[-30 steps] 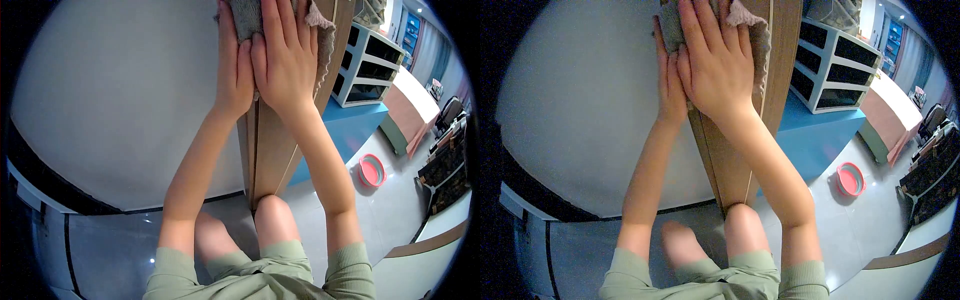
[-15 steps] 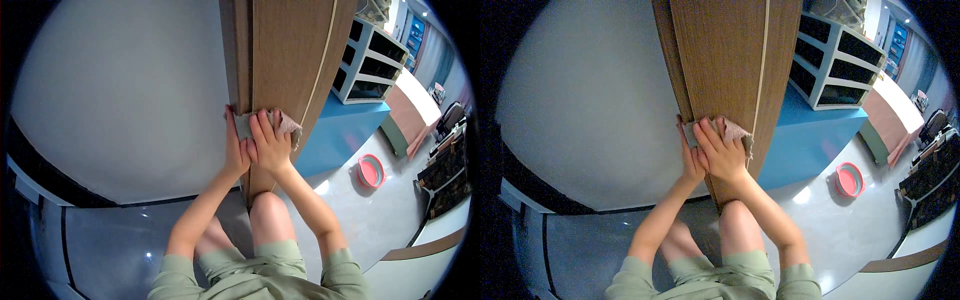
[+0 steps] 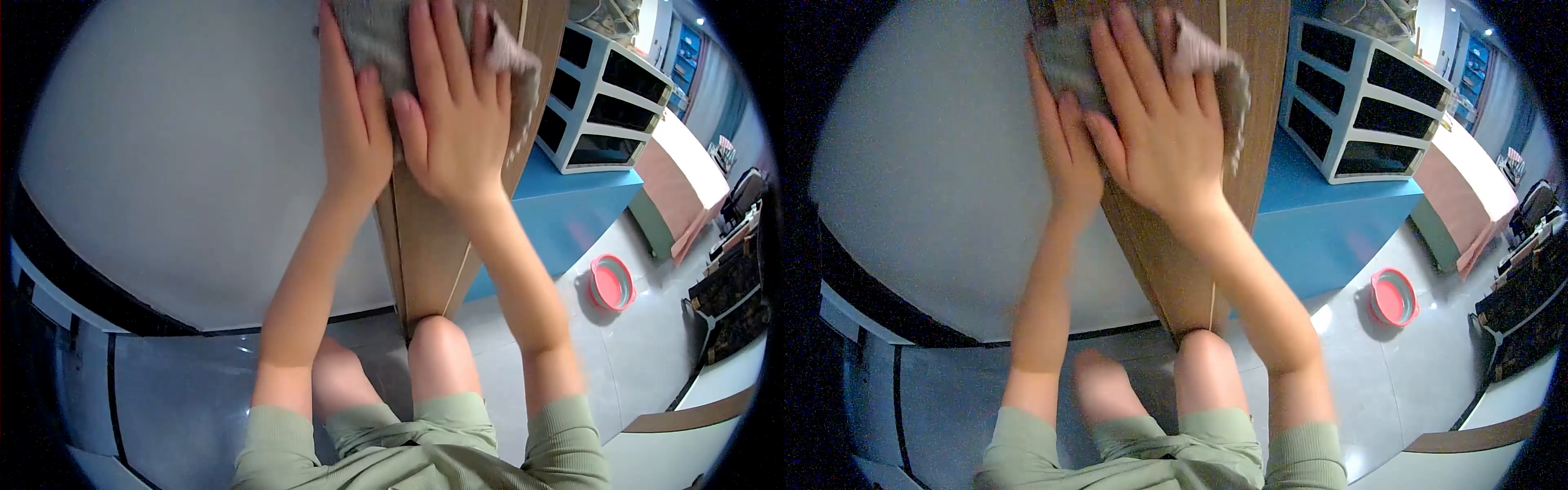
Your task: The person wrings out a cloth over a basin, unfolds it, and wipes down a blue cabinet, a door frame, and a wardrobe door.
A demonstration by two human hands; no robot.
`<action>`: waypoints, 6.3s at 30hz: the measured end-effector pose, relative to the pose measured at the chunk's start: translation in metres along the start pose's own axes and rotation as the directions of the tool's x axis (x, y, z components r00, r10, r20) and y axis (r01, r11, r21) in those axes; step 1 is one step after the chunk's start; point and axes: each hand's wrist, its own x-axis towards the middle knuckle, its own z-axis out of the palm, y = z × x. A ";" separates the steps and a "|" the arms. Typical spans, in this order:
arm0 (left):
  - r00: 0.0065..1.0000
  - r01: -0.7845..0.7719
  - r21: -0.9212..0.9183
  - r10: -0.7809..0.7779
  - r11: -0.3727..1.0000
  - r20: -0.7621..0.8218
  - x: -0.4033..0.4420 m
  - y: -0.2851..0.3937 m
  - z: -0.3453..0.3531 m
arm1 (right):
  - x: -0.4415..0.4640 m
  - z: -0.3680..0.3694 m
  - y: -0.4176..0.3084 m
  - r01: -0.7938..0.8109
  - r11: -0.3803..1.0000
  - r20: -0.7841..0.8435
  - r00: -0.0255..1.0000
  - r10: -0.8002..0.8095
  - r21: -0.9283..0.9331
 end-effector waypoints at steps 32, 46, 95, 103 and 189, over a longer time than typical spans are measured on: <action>0.879 -0.401 0.793 -0.052 0.460 0.474 -0.144 0.027 0.046 | -0.162 -0.027 0.046 -0.153 0.976 0.259 0.960 0.109 0.157; 0.955 -0.267 0.863 0.239 0.429 0.176 0.014 0.053 0.086 | 0.007 -0.017 0.107 -0.068 0.764 -0.034 0.993 0.117 0.642; 0.863 -0.504 0.807 0.150 0.308 0.482 -0.134 0.024 0.102 | -0.156 0.001 0.093 -0.423 0.230 0.345 0.885 0.314 0.876; 0.700 -0.699 0.666 0.059 0.260 0.712 -0.198 0.019 0.082 | -0.246 -0.018 0.064 -0.677 0.105 0.584 0.694 0.421 0.729; 0.862 0.492 0.032 -0.492 0.870 0.122 -0.401 -0.041 0.006 | -0.428 0.023 -0.071 -0.097 0.993 0.248 0.963 0.109 -0.061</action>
